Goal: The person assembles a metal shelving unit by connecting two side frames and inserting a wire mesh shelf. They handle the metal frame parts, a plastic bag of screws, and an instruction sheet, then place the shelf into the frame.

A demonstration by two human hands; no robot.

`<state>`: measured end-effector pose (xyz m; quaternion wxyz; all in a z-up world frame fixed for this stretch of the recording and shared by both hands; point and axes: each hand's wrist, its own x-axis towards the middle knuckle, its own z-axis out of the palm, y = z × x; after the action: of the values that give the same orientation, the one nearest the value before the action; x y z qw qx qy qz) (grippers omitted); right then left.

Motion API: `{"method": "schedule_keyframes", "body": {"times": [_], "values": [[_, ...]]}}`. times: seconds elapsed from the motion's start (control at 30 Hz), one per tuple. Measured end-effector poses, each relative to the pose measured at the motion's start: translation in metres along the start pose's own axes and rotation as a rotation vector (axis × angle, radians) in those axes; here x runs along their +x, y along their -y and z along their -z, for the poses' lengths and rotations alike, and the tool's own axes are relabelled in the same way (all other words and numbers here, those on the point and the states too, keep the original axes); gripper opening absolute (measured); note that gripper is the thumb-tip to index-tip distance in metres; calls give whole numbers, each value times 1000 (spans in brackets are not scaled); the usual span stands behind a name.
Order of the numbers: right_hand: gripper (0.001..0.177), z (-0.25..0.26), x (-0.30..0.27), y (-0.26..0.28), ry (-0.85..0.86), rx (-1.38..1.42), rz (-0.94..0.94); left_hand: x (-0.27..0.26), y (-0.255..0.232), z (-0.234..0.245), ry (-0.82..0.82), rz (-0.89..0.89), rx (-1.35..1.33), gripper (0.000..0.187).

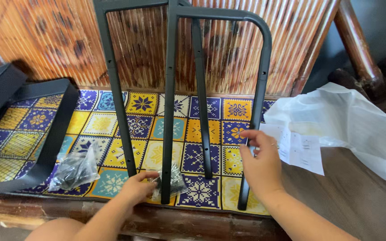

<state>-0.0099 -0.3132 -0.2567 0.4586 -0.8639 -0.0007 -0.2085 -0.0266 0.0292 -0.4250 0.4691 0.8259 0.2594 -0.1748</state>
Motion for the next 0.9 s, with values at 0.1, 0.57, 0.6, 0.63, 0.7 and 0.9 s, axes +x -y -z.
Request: {"method": "schedule_keyframes", "body": {"times": [0.1,0.57,0.6,0.63,0.7,0.9], "values": [[24,2,-6,5,73,18,-56,-12,-8,-15,-108,60,-152,31],[16,3,-22,9,268,142,-218,-76,-75,29,-660,-584,316,24],[16,2,-23,10,276,154,-258,-82,-76,36,-681,-604,280,23],[16,1,-24,10,301,169,-296,-87,-76,44,-702,-623,245,24],[16,-1,-24,14,340,203,-376,-96,-72,59,-729,-595,180,28],[15,-5,-24,23,481,218,-399,-104,-35,108,-817,-508,-252,35]]}}
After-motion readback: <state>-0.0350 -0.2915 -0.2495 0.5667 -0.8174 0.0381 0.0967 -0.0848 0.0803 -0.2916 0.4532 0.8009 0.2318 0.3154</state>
